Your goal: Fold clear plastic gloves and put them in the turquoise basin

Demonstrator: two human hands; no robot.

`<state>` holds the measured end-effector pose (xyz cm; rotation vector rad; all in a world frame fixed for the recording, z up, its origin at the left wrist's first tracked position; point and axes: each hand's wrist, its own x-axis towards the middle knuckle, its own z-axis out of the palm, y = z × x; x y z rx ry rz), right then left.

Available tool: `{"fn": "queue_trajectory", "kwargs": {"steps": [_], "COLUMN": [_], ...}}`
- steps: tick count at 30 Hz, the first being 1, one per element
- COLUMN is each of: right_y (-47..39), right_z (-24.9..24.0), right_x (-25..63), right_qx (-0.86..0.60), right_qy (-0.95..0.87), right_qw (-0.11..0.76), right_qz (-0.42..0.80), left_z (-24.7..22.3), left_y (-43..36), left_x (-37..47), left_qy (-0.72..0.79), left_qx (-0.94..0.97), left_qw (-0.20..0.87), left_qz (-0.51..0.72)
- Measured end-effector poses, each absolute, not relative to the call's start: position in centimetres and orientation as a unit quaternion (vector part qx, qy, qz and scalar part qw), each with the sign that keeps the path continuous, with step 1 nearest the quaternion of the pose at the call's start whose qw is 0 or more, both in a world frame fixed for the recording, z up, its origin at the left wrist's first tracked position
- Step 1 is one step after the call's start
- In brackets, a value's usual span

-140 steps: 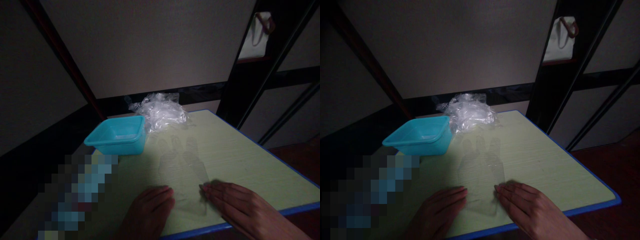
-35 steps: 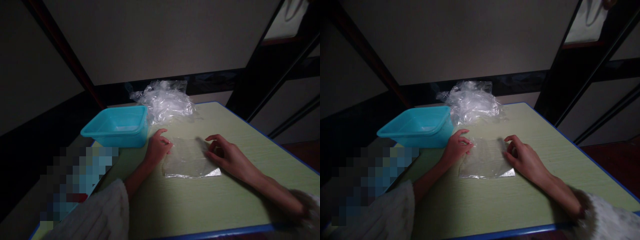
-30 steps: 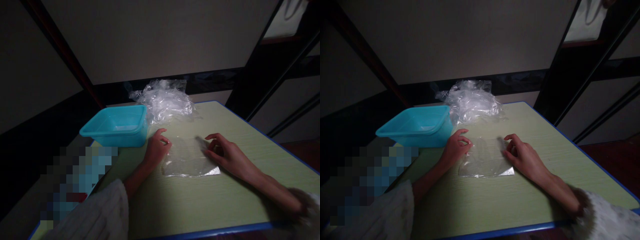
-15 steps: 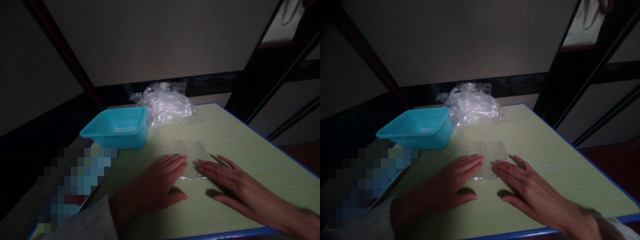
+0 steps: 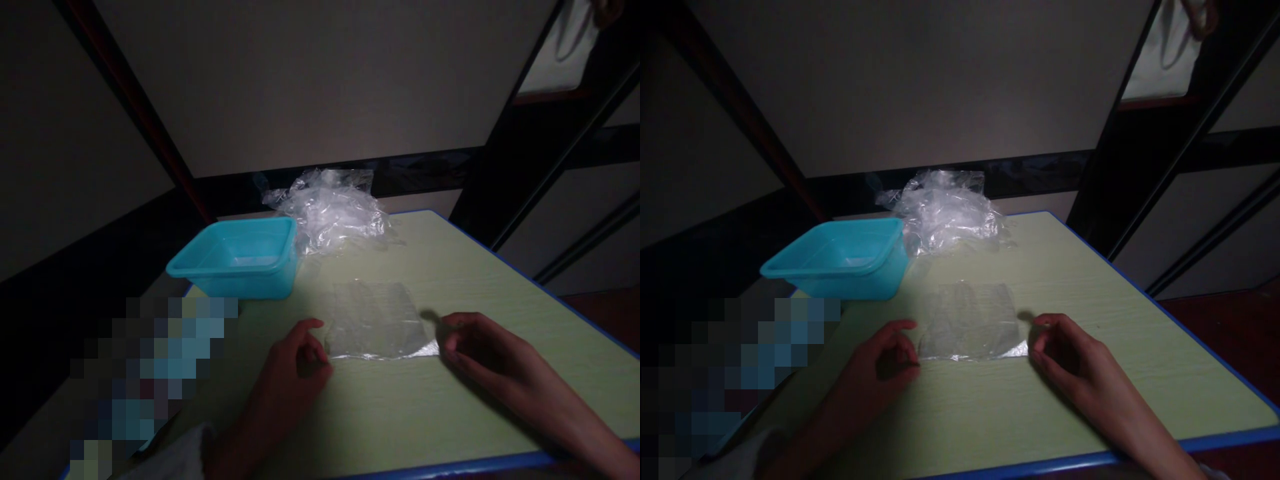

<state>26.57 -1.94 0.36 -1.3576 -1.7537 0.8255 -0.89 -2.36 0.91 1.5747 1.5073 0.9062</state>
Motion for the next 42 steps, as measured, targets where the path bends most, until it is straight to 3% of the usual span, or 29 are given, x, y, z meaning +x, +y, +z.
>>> {"fn": "queue_trajectory", "kwargs": {"steps": [11, 18, 42], "right_y": [-1.68, -1.45, -1.29], "right_z": [0.78, 0.59, 0.28], "right_x": [25.80, 25.76, 25.85], "right_qx": [-0.532, -0.516, -0.517], "right_qy": [-0.671, -0.676, -0.657], "right_qw": [0.386, 0.396, 0.403], "right_qz": [0.343, 0.346, 0.373], "left_z": [0.89, 1.09, 1.27], "left_y": [-1.75, -1.52, -1.65], "left_x": [0.06, 0.10, -0.03], "left_qy": [0.591, 0.609, 0.586], "left_qx": [0.559, 0.547, 0.520], "left_qw": [0.422, 0.391, 0.468], "left_qz": [0.401, 0.420, 0.409]}}
